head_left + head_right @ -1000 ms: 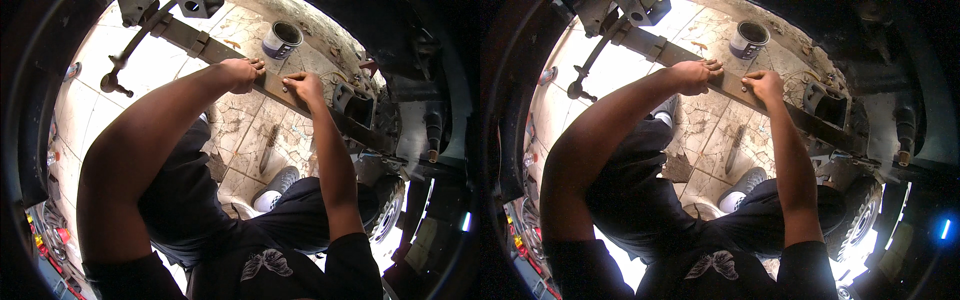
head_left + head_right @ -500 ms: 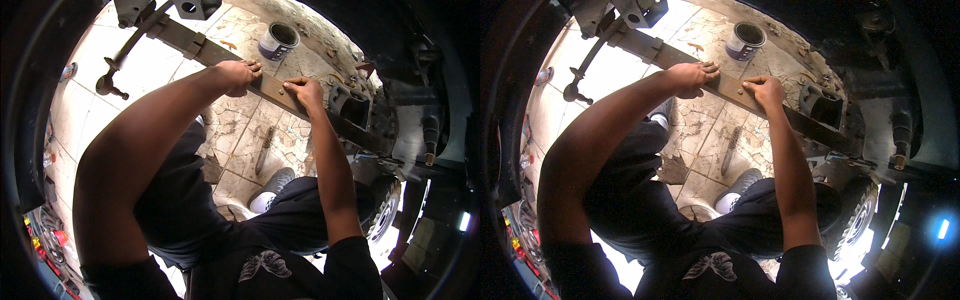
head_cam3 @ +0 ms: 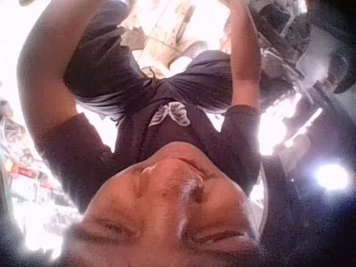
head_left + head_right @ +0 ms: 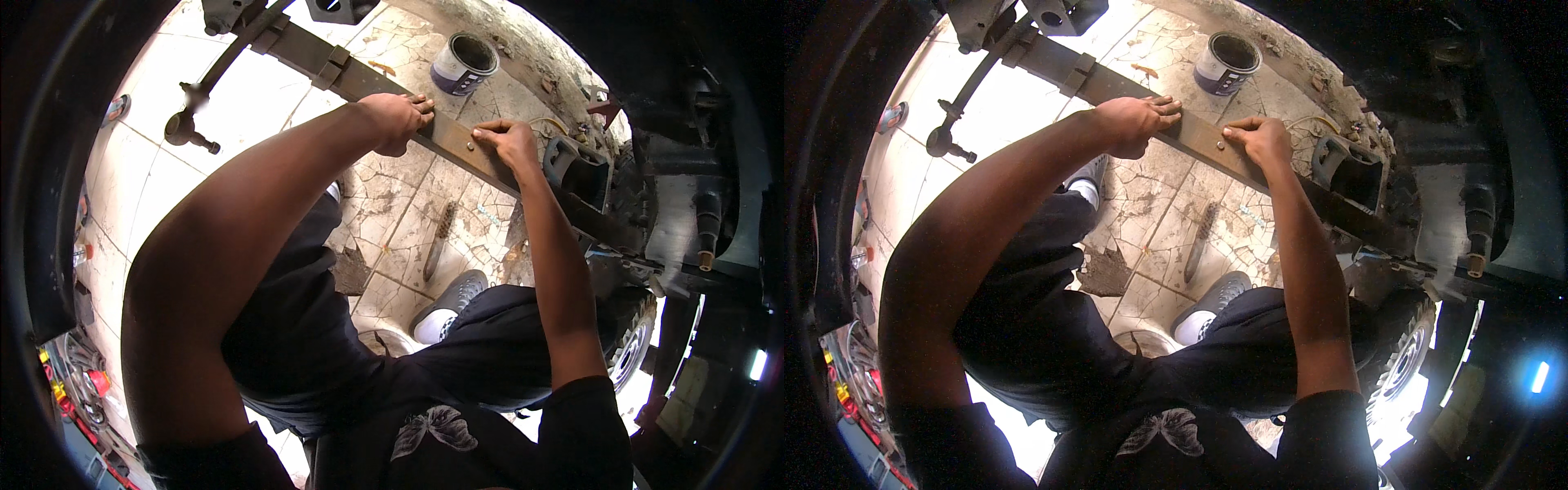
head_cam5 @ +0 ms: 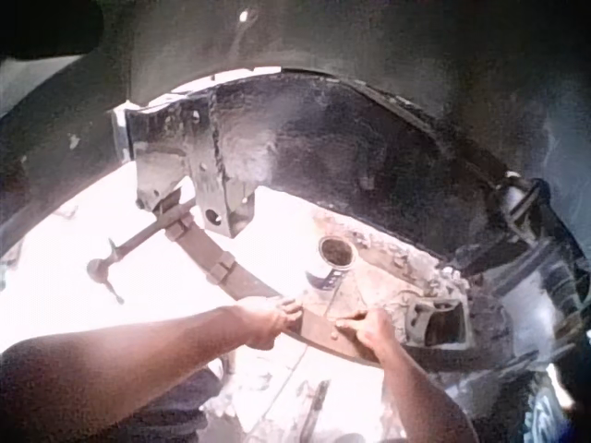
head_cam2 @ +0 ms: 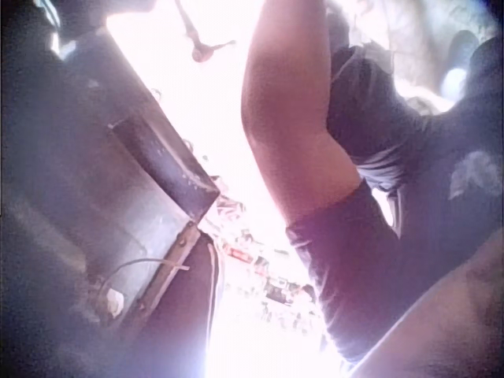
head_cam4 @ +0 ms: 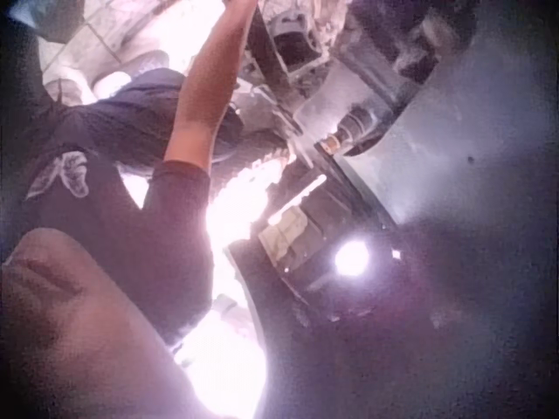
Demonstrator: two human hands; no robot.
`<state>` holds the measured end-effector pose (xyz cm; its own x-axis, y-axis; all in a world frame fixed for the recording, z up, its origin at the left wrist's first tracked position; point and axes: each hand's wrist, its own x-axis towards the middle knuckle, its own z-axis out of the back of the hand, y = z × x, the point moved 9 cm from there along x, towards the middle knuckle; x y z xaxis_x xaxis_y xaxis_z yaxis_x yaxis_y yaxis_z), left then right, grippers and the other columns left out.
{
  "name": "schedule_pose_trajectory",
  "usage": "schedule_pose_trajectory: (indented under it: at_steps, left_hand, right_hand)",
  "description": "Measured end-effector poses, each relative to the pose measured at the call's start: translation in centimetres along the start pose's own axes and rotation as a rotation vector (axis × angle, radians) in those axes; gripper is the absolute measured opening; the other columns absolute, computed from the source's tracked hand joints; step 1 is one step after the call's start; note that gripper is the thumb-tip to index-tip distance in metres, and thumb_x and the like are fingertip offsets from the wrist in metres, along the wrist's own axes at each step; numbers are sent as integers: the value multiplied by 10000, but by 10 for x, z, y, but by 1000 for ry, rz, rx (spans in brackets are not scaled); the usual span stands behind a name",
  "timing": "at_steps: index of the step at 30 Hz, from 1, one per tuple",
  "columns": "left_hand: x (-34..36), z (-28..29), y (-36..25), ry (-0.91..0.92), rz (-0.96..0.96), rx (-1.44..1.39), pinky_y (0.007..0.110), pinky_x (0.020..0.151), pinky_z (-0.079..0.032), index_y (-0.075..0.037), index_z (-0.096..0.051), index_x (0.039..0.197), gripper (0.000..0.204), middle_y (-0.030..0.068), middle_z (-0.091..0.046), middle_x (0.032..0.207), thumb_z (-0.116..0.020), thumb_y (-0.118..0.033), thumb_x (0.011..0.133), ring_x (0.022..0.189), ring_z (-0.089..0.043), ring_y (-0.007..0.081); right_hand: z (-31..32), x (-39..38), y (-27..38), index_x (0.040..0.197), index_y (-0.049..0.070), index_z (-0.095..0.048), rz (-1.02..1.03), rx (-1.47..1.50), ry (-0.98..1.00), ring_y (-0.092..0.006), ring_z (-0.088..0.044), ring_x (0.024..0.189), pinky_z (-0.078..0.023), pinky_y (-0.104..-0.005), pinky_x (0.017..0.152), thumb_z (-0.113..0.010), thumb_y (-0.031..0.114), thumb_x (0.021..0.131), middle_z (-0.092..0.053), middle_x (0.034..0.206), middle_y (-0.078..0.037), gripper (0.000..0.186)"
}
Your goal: The person sits under a vehicle and repeatedly inserts and taps a small metal pin into a hole on a metal bar using a hammer. The person adjusts the pin and strikes it multiple times to secure it in place.
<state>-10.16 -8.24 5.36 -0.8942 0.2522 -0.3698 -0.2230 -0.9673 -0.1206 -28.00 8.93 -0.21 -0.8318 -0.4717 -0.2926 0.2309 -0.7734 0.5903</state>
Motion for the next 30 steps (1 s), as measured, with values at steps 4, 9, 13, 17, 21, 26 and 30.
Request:
schedule_pose_trajectory:
  at_steps: [4,9,13,17,21,26,30]
  left_hand:
    - [-4,-4,2,9,13,-31,374,1336,-236,-1,-309,1645,845,144,-217,1760,-612,-39,857,1631,-207,261]
    - [0,-6,10,49,28,-10,370,1334,-239,-6,-317,1643,829,140,-223,1760,-591,-21,861,1630,-211,253]
    - [-6,-2,2,-10,1,17,367,1331,-248,-8,-318,1642,820,137,-223,1760,-584,-15,866,1631,-210,250]
    - [-6,-4,0,-19,-22,76,363,1316,-280,-10,-335,1637,769,133,-234,1758,-566,-63,906,1623,-238,246]
    - [6,-5,11,41,45,56,346,1290,-321,-14,-333,1642,695,116,-258,1754,-511,-140,982,1607,-285,227]
    - [1,-2,4,23,38,146,351,1257,-380,-17,-341,1639,682,114,-277,1747,-508,-130,987,1590,-326,220]
    - [-7,-2,1,9,47,22,360,1313,-312,-39,-322,1646,792,110,-251,1753,-581,1,899,1615,-253,220]
  right_hand:
    - [-24,3,36,985,255,-877,8,41,21,-186,-758,916,-574,-340,865,-917,446,790,-830,997,-17,276]
    - [-18,-3,47,992,298,-874,51,-117,-29,-194,-764,929,-576,-347,859,-909,467,793,-829,1004,8,264]
    - [0,-17,32,987,307,-874,-33,-157,-72,-204,-766,940,-582,-354,865,-903,458,804,-828,1003,-3,239]
    - [-4,-21,38,984,318,-872,-43,-94,-84,-206,-766,948,-586,-360,868,-904,468,800,-828,1004,-10,240]
    - [-16,-20,57,982,330,-870,-63,-161,-148,-213,-767,949,-579,-357,891,-901,501,789,-825,1010,-2,260]
    - [1,-28,43,980,331,-870,-43,-198,-151,-214,-765,953,-570,-369,909,-897,490,797,-825,1001,-2,244]
    - [0,-32,36,969,327,-871,-72,-110,-174,-215,-762,970,-563,-404,913,-896,477,801,-826,994,-2,227]
